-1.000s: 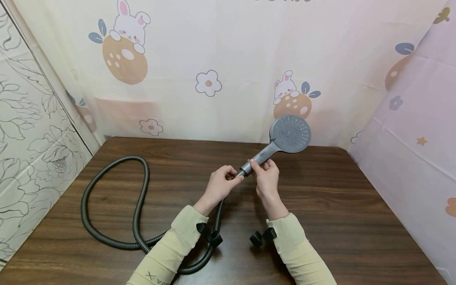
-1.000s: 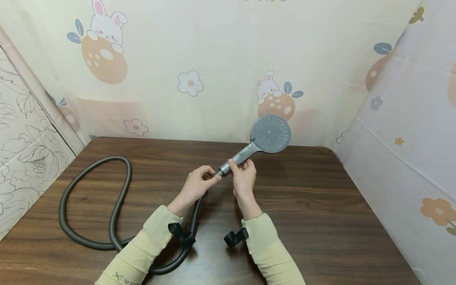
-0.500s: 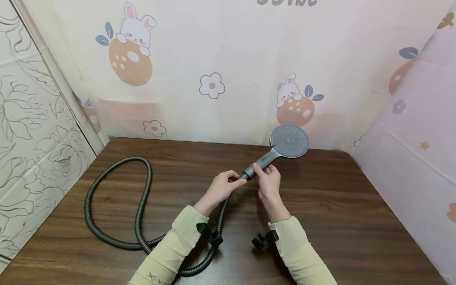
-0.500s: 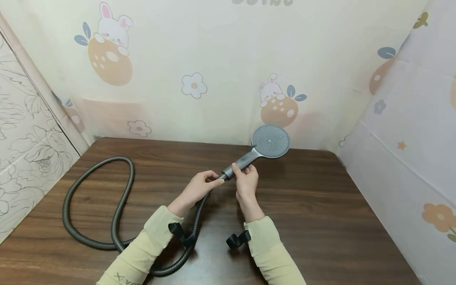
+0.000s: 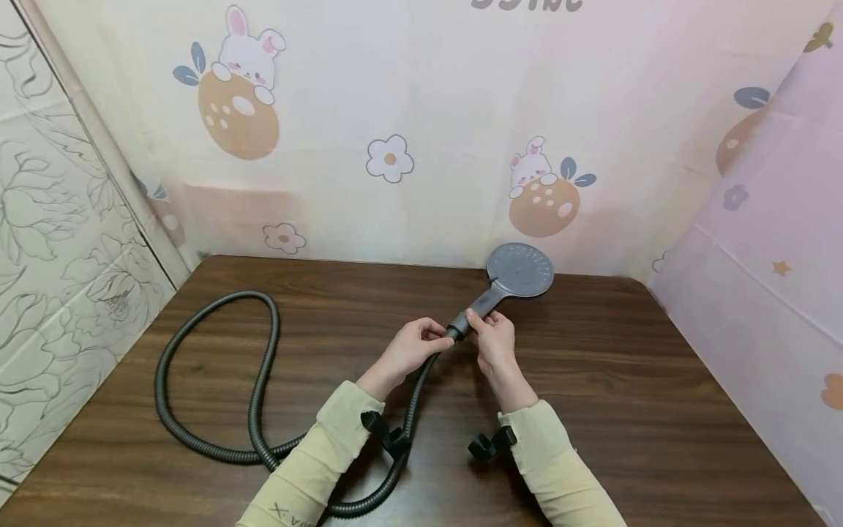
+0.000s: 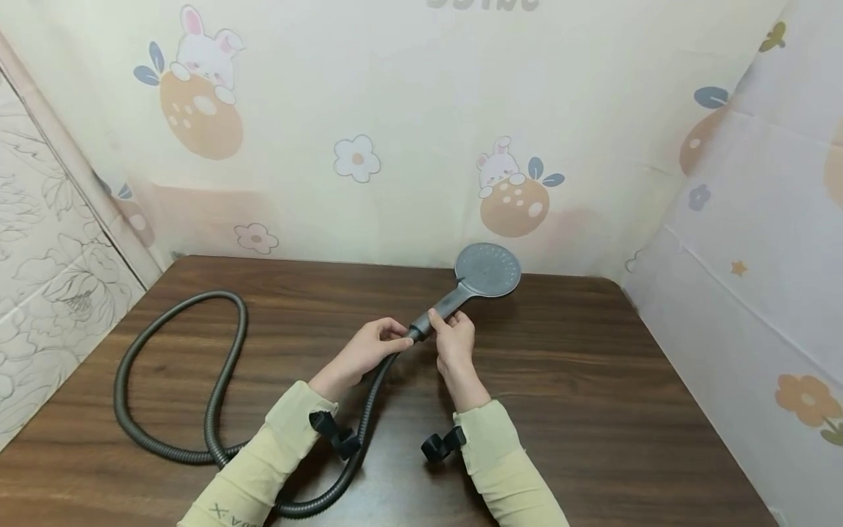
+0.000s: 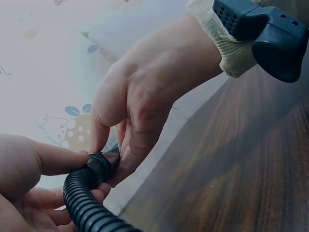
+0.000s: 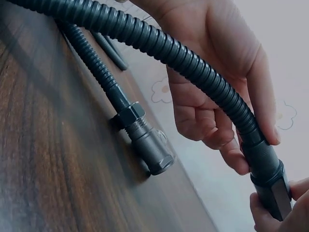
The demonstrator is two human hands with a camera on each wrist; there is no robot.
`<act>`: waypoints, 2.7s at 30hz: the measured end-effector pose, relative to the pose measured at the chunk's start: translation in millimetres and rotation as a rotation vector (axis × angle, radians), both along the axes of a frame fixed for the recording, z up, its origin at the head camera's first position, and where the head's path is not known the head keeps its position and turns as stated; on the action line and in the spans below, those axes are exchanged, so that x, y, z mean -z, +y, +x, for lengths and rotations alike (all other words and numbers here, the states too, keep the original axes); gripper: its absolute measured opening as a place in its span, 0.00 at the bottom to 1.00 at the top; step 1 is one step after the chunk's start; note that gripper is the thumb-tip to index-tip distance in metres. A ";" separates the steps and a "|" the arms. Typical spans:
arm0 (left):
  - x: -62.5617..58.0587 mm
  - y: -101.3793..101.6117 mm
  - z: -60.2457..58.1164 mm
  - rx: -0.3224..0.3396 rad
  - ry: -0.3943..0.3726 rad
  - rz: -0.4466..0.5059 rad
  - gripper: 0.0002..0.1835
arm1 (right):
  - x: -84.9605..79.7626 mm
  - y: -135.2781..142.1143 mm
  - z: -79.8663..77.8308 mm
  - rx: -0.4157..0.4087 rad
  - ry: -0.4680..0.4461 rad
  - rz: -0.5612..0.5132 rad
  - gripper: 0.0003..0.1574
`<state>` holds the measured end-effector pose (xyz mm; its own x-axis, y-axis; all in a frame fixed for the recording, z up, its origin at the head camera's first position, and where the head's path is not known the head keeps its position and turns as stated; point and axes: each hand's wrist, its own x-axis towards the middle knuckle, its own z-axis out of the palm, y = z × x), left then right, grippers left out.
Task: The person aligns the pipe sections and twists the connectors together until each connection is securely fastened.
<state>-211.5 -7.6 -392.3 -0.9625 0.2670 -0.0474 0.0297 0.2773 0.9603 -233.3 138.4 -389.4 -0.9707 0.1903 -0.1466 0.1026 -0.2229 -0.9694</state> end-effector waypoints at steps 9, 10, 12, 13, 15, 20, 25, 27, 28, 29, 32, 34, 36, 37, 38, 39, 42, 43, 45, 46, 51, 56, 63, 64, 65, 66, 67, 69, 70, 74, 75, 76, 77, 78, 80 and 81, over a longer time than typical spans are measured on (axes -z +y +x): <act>9.5 3.8 2.9 -0.005 0.019 -0.039 0.10 | 4.8 4.1 0.9 -0.055 -0.056 0.011 0.26; 9.8 4.1 3.1 -0.007 0.020 -0.040 0.10 | 5.1 4.5 0.9 -0.062 -0.062 0.009 0.27; 9.6 4.5 3.4 -0.012 0.022 -0.043 0.10 | 5.3 5.1 0.8 -0.073 -0.074 0.007 0.27; 9.3 4.5 3.6 -0.014 0.026 -0.042 0.10 | 5.4 5.4 0.8 -0.077 -0.079 0.005 0.27; 9.0 4.7 3.6 -0.017 0.026 -0.045 0.10 | 5.3 5.8 1.0 -0.083 -0.092 0.006 0.28; 10.8 6.0 3.1 -0.008 0.014 -0.051 0.10 | 6.3 7.7 1.7 -0.088 -0.118 0.014 0.29; 13.2 7.6 2.9 -0.005 0.013 -0.046 0.10 | 8.1 9.2 2.7 -0.086 -0.137 0.032 0.29; 13.8 7.8 2.7 -0.006 0.010 -0.046 0.10 | 8.8 9.1 2.7 -0.086 -0.143 0.035 0.29; 13.9 7.9 2.7 -0.004 0.009 -0.047 0.11 | 9.4 9.0 2.5 -0.088 -0.143 0.032 0.29; 13.8 8.0 2.7 -0.005 0.005 -0.049 0.10 | 9.7 8.8 2.4 -0.090 -0.143 0.026 0.29; 13.5 8.1 2.1 -0.002 0.000 -0.052 0.11 | 10.5 8.4 1.8 -0.098 -0.143 0.012 0.29; 13.2 7.9 1.7 0.002 -0.001 -0.052 0.11 | 11.0 8.4 1.4 -0.101 -0.144 0.008 0.29; 12.8 7.7 1.4 0.004 -0.005 -0.049 0.12 | 11.6 8.5 1.0 -0.105 -0.148 0.014 0.30; 13.0 7.4 1.2 0.004 -0.005 -0.047 0.12 | 11.9 8.5 0.8 -0.107 -0.150 0.016 0.30; 12.8 7.3 1.2 0.003 -0.009 -0.044 0.12 | 12.3 8.5 0.6 -0.108 -0.154 0.017 0.30; 13.0 7.0 1.2 0.002 -0.011 -0.041 0.12 | 12.5 8.4 0.6 -0.110 -0.156 0.018 0.31; 12.7 6.4 1.2 -0.001 -0.018 -0.037 0.12 | 13.2 8.0 0.6 -0.119 -0.160 0.015 0.33; 12.7 6.2 1.1 -0.002 -0.021 -0.037 0.12 | 13.4 7.9 0.6 -0.122 -0.161 0.013 0.33; 13.3 6.0 0.5 -0.002 -0.029 -0.033 0.12 | 13.8 7.8 0.8 -0.127 -0.162 0.010 0.34; 13.5 5.9 0.2 -0.002 -0.033 -0.030 0.13 | 13.9 7.8 1.0 -0.129 -0.164 0.008 0.34; 12.7 5.3 -0.2 -0.004 -0.049 -0.022 0.12 | 13.3 7.7 2.2 -0.140 -0.176 0.000 0.34; 12.2 4.8 0.0 0.004 -0.059 -0.021 0.13 | 12.4 8.6 3.0 -0.157 -0.188 0.024 0.35; 11.8 3.8 -0.2 -0.001 -0.068 -0.030 0.13 | 8.7 14.1 4.7 -0.219 -0.230 0.138 0.36; 11.7 3.8 -0.3 -0.005 -0.067 -0.036 0.13 | 7.7 15.6 4.7 -0.234 -0.235 0.157 0.36; 11.6 3.7 -0.4 -0.007 -0.066 -0.041 0.13 | 7.0 17.2 4.6 -0.251 -0.237 0.177 0.35; 11.7 3.7 -0.5 -0.010 -0.065 -0.046 0.13 | 6.6 18.8 4.7 -0.266 -0.236 0.191 0.34; 11.6 3.8 -0.4 -0.012 -0.065 -0.053 0.13 | 6.0 20.0 4.7 -0.278 -0.237 0.204 0.33; 11.7 3.9 -0.1 -0.012 -0.064 -0.064 0.14 | 6.2 22.1 3.8 -0.287 -0.242 0.213 0.31; 11.9 3.9 0.1 -0.011 -0.063 -0.071 0.14 | 6.3 22.9 3.6 -0.294 -0.241 0.212 0.31; 12.8 4.1 1.0 -0.012 -0.048 -0.089 0.14 | 7.4 24.4 2.6 -0.291 -0.247 0.196 0.30; 12.5 4.1 1.4 -0.015 -0.044 -0.093 0.14 | 7.7 24.5 2.8 -0.289 -0.244 0.191 0.31; 12.7 4.0 1.7 -0.015 -0.038 -0.099 0.14 | 8.1 24.9 2.9 -0.291 -0.242 0.189 0.31; 12.6 3.9 2.2 -0.015 -0.033 -0.105 0.14 | 8.5 24.9 3.0 -0.291 -0.241 0.187 0.31; 12.0 3.9 2.7 -0.016 -0.029 -0.112 0.14 | 9.1 25.1 3.0 -0.291 -0.238 0.183 0.31; 11.3 3.8 3.5 -0.017 -0.019 -0.129 0.14 | 9.8 25.3 3.2 -0.291 -0.235 0.179 0.33; 10.9 3.8 4.0 -0.016 -0.016 -0.136 0.14 | 10.0 25.3 3.3 -0.289 -0.234 0.178 0.33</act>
<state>-207.5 -3.8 -403.2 -0.9655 0.2415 -0.0969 0.0095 0.4048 0.9143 -230.0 163.8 -399.4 -0.9324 -0.0431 -0.3587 0.3583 0.0167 -0.9334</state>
